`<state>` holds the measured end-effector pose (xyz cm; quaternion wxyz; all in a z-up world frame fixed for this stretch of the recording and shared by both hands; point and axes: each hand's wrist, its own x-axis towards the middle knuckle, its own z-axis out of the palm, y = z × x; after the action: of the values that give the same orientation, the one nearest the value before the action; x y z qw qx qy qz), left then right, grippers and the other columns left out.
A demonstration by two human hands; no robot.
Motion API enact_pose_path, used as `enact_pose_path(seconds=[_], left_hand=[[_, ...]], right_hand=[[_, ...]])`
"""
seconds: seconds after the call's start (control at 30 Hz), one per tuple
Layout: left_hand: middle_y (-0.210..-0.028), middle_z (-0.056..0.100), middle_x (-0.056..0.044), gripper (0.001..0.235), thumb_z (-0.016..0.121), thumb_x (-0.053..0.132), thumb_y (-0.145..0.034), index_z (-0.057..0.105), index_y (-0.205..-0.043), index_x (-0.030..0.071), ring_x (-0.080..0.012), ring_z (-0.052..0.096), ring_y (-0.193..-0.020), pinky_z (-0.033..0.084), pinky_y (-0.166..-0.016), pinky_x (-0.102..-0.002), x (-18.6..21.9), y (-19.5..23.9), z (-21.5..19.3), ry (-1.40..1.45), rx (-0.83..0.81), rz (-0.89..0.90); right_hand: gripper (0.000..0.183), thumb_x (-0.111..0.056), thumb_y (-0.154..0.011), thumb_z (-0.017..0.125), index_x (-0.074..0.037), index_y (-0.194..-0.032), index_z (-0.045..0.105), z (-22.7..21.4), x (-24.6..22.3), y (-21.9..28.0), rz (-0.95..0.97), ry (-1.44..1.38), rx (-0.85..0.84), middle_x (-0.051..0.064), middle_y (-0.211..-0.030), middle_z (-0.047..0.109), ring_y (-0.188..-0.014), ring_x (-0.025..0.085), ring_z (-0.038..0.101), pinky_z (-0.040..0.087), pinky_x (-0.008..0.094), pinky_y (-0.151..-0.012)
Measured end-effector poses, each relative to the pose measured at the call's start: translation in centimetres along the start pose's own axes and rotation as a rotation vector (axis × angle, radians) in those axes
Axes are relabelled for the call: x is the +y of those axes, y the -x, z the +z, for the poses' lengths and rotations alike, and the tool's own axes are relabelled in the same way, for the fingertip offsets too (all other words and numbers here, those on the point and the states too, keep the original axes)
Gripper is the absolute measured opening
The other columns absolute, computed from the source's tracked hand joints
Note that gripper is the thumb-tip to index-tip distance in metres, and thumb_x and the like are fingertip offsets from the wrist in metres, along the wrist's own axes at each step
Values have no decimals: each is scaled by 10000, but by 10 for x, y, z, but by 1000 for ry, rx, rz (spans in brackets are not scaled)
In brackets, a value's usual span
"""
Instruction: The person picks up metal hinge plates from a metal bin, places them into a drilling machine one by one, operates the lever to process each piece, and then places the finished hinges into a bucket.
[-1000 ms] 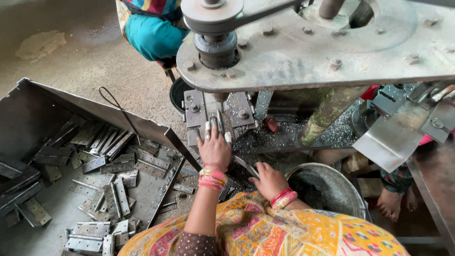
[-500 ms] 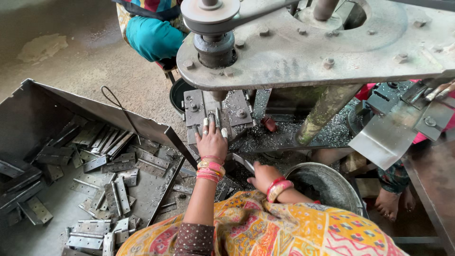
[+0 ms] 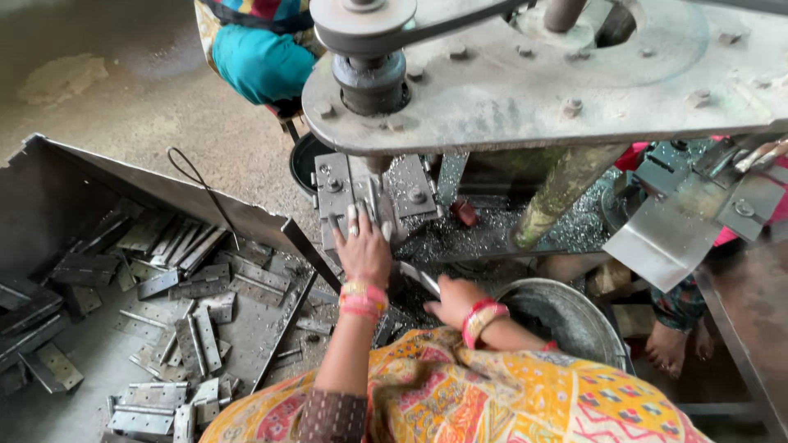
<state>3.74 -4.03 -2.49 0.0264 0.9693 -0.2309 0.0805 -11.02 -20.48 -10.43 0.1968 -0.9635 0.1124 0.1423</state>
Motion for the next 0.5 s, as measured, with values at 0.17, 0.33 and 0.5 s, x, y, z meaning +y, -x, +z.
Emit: enact_pose_path(seconds=[0.17,0.33,0.5], left_hand=[[-1508,507,-165,388,458,276,-1039,684,-1248,41,-330,411,-1455,184,-1226,-594,2,-18,4,-29,66,-53],[-1489,523,-135,390,517,245,-940,692,-1238,64,-325,416,-1447,211,-1207,-584,-3,11,11,76,40,-32],[-1468,543,-155,352,502,223,-967,705,-1212,69,-333,446,-1411,242,-1173,-610,-1,0,10,94,186,-19]], right_hand=[[479,-435,-911,707,-44,-1135,546,34,13,24,10,-70,31,232,-839,726,-801,431,727,581,530,-722],[456,-399,-917,692,-42,-1153,535,60,25,35,-12,-144,4,247,-834,719,-790,453,709,563,560,-682],[503,-459,-885,718,-27,-1094,567,2,1,6,64,-19,-134,207,-854,735,-779,388,756,602,497,-710]])
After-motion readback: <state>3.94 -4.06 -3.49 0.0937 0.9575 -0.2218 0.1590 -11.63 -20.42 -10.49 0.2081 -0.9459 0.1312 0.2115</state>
